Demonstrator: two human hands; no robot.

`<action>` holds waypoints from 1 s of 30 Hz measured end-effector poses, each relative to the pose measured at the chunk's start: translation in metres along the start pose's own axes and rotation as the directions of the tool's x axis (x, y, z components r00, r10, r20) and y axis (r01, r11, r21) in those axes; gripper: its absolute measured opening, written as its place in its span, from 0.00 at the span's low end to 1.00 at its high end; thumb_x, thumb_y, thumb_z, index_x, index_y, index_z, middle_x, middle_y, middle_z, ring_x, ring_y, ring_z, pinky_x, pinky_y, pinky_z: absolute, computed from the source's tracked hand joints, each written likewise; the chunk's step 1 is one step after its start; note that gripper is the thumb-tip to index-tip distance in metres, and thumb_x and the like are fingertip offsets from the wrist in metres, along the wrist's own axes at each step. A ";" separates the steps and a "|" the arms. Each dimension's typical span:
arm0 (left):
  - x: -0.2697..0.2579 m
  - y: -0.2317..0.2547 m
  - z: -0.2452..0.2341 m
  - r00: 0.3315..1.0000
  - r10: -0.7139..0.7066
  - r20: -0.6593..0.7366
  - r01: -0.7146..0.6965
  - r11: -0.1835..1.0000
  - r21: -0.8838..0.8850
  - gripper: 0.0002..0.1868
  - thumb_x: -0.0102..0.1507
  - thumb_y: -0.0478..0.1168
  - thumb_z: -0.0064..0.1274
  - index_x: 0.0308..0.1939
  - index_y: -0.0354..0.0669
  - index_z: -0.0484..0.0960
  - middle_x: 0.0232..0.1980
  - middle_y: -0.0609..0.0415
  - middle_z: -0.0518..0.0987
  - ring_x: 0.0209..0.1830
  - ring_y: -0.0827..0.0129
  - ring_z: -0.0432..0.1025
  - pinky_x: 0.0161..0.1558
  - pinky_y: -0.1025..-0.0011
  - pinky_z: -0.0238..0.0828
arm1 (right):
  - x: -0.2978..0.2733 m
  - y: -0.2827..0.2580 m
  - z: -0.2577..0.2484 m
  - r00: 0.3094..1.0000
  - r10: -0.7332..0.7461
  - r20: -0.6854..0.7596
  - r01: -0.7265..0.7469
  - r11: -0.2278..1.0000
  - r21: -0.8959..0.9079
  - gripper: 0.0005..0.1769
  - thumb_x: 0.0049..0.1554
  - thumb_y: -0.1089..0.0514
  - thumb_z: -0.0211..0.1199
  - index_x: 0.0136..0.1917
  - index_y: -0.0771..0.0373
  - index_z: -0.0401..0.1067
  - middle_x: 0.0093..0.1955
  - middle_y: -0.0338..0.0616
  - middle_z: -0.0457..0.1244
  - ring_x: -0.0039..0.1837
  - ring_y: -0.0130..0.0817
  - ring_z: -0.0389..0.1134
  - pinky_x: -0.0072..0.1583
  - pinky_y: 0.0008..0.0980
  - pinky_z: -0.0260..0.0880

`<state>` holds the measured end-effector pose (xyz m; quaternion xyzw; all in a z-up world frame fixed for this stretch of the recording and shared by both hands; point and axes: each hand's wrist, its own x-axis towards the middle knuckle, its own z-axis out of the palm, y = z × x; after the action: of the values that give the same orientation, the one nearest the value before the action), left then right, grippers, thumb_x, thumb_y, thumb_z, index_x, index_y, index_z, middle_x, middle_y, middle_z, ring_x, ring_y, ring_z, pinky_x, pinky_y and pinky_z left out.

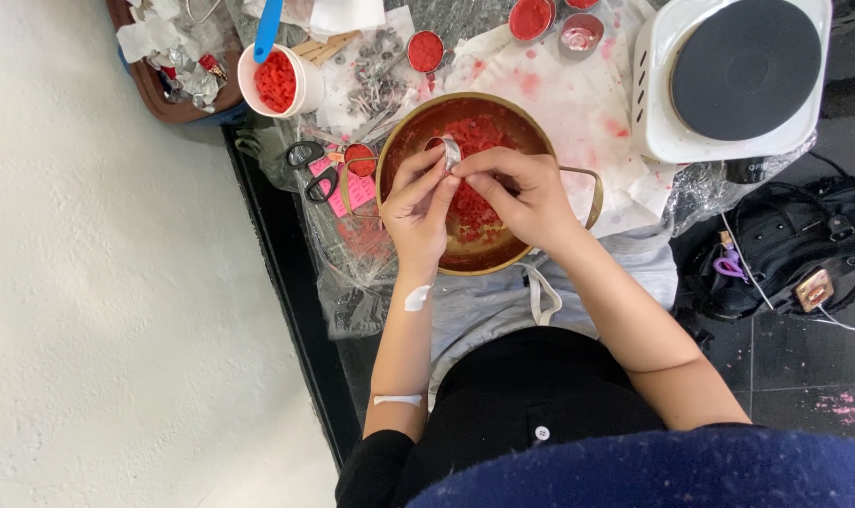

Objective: Preparing small candle containers by placing wicks inside them.

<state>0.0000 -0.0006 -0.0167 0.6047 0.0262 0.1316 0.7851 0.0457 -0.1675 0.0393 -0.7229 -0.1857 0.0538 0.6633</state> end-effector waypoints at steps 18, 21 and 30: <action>0.002 0.038 0.026 0.984 0.161 0.077 -0.174 0.960 0.221 0.17 0.61 0.19 0.60 0.50 0.35 0.78 0.73 0.47 0.63 0.70 0.59 0.71 0.68 0.64 0.73 | -0.005 0.024 0.002 0.970 0.220 -0.100 -0.201 0.964 0.176 0.09 0.62 0.63 0.68 0.40 0.67 0.78 0.30 0.27 0.59 0.34 0.12 0.48 0.36 0.22 0.44; -0.002 0.028 0.024 0.992 0.124 -0.013 -0.124 0.992 0.005 0.29 0.63 0.19 0.62 0.63 0.40 0.68 0.70 0.46 0.71 0.67 0.64 0.69 0.69 0.66 0.70 | -0.005 0.026 0.004 0.974 0.207 -0.096 -0.194 0.972 0.131 0.09 0.61 0.63 0.68 0.40 0.68 0.76 0.30 0.26 0.56 0.34 0.12 0.47 0.36 0.22 0.43; 0.002 0.027 0.020 0.986 0.130 -0.106 -0.115 0.984 0.133 0.41 0.55 0.21 0.68 0.68 0.39 0.64 0.61 0.51 0.71 0.61 0.67 0.68 0.66 0.68 0.69 | -0.006 0.024 0.004 0.996 0.070 -0.050 -0.061 0.984 0.170 0.09 0.61 0.71 0.54 0.49 0.69 0.75 0.47 0.39 0.70 0.49 0.19 0.67 0.52 0.22 0.68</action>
<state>0.0012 -0.0127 0.0147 0.6452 0.0423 0.2122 0.7328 0.0434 -0.1670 0.0138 -0.6713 -0.1378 0.0708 0.7248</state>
